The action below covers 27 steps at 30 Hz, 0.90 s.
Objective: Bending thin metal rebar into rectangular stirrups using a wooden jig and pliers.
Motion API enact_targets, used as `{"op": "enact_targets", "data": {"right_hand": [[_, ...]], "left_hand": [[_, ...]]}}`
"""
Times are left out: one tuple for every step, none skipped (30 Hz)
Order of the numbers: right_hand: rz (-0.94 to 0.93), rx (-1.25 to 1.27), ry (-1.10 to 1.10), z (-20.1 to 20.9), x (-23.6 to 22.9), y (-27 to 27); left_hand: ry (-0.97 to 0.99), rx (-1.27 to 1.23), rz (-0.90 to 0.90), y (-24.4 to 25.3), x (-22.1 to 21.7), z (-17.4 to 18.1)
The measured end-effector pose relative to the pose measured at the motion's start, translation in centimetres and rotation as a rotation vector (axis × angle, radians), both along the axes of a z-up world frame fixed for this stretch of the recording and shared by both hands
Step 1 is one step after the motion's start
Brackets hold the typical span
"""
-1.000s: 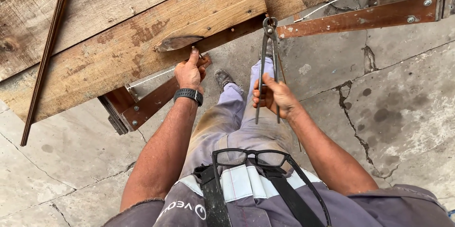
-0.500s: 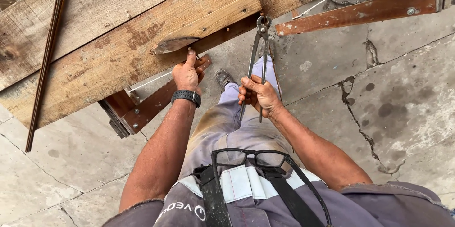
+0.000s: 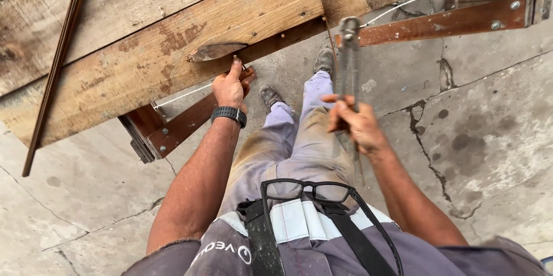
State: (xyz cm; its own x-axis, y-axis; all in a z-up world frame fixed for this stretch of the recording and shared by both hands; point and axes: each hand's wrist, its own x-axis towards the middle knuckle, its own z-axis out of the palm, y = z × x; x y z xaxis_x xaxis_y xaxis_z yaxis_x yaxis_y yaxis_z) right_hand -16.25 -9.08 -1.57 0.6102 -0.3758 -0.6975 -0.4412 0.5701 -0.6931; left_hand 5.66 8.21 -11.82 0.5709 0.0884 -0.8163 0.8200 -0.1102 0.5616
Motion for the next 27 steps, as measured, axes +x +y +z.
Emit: {"op": "enact_targets", "data": {"right_hand": [[0.009, -0.005, 0.0, -1.5, -1.0, -1.4], [0.124, -0.263, 0.033, -2.9, -2.1, -2.7], [0.239, -0.522, 0.063, -4.3, -3.2, -4.1], [0.243, -0.53, 0.06, -5.3, -3.4, -4.2], [0.229, -0.555, 0.083, -6.2, -3.7, -4.5], [0.215, -0.574, 0.107, -7.3, -4.0, -4.5], [0.22, -0.576, 0.104, -6.9, -3.3, -4.3], [0.117, -0.362, 0.069, -6.6, -2.6, -3.9], [0.014, -0.148, 0.034, -6.2, -2.0, -3.5], [0.015, -0.151, 0.032, -5.4, -1.7, -3.8], [0.014, -0.159, -0.014, -4.5, -1.3, -4.1], [0.014, -0.166, -0.053, -3.5, -1.3, -4.2], [0.014, -0.168, -0.05, -2.4, -1.1, -4.4], [0.0, -0.184, -0.108, -1.4, -0.6, -4.8], [-0.013, -0.199, -0.167, -0.4, 0.0, -5.2], [-0.009, -0.204, -0.167, 0.8, 0.3, -5.5], [0.023, -0.219, -0.206, 1.9, 0.6, -5.8], [0.057, -0.23, -0.245, 3.0, 0.9, -6.0], [0.063, -0.231, -0.246, 3.6, 0.8, -6.2], [0.123, -0.264, -0.25, 4.1, 0.8, -6.4], [0.182, -0.297, -0.255, 4.7, 0.7, -6.5], [0.189, -0.298, -0.258, 5.8, 1.3, -7.3], [0.318, -0.367, -0.238, 6.9, 1.8, -8.1], [0.444, -0.437, -0.215, 8.0, 2.3, -8.9], [0.447, -0.44, -0.216, 8.2, 2.8, -9.9], [0.581, -0.491, -0.17, 8.4, 3.2, -11.0], [0.715, -0.542, -0.123, 8.6, 3.6, -12.1]], "left_hand": [[0.0, -0.005, 0.009, 0.0, 0.0, -0.1], [0.001, -0.004, 0.013, 0.0, -0.1, -0.2], [0.003, -0.004, 0.017, 0.0, -0.2, -0.2], [-0.001, -0.011, 0.022, 0.1, -0.3, -0.7], [0.0, -0.022, 0.025, 0.2, -0.3, -1.2], [0.003, -0.028, 0.028, 0.4, -0.5, -1.6], [0.002, -0.029, 0.033, 0.2, -0.4, -0.6], [0.021, -0.065, 0.054, 0.2, -0.3, 0.4], [0.04, -0.1, 0.074, 0.1, -0.3, 1.4], [0.037, -0.104, 0.074, 0.1, -0.2, 1.6], [0.037, -0.143, 0.11, 0.1, -0.1, 1.7], [0.043, -0.182, 0.145, 0.2, -0.4, 1.9], [0.047, -0.184, 0.146, 0.3, -0.7, 2.5], [0.034, -0.222, 0.171, 0.2, -0.7, 3.0], [0.022, -0.261, 0.195, 0.1, -0.6, 3.6], [0.022, -0.266, 0.199, 0.1, -0.5, 3.9], [-0.009, -0.33, 0.208, 0.2, -0.5, 4.3], [-0.042, -0.391, 0.219, 0.4, -0.4, 4.6], [-0.043, -0.393, 0.225, 0.7, -0.3, 5.5], [-0.057, -0.439, 0.181, 1.1, -0.2, 6.4], [-0.072, -0.484, 0.136, 1.4, -0.1, 7.3], [-0.075, -0.485, 0.142, 2.1, -0.3, 7.8], [-0.138, -0.49, 0.019, 2.7, -0.6, 8.4], [-0.199, -0.494, -0.107, 3.2, -0.8, 8.9], [-0.201, -0.497, -0.104, 3.7, -0.8, 8.7], [-0.244, -0.502, -0.294, 4.1, -1.3, 8.5], [-0.286, -0.504, -0.484, 4.6, -1.7, 8.3]]}}
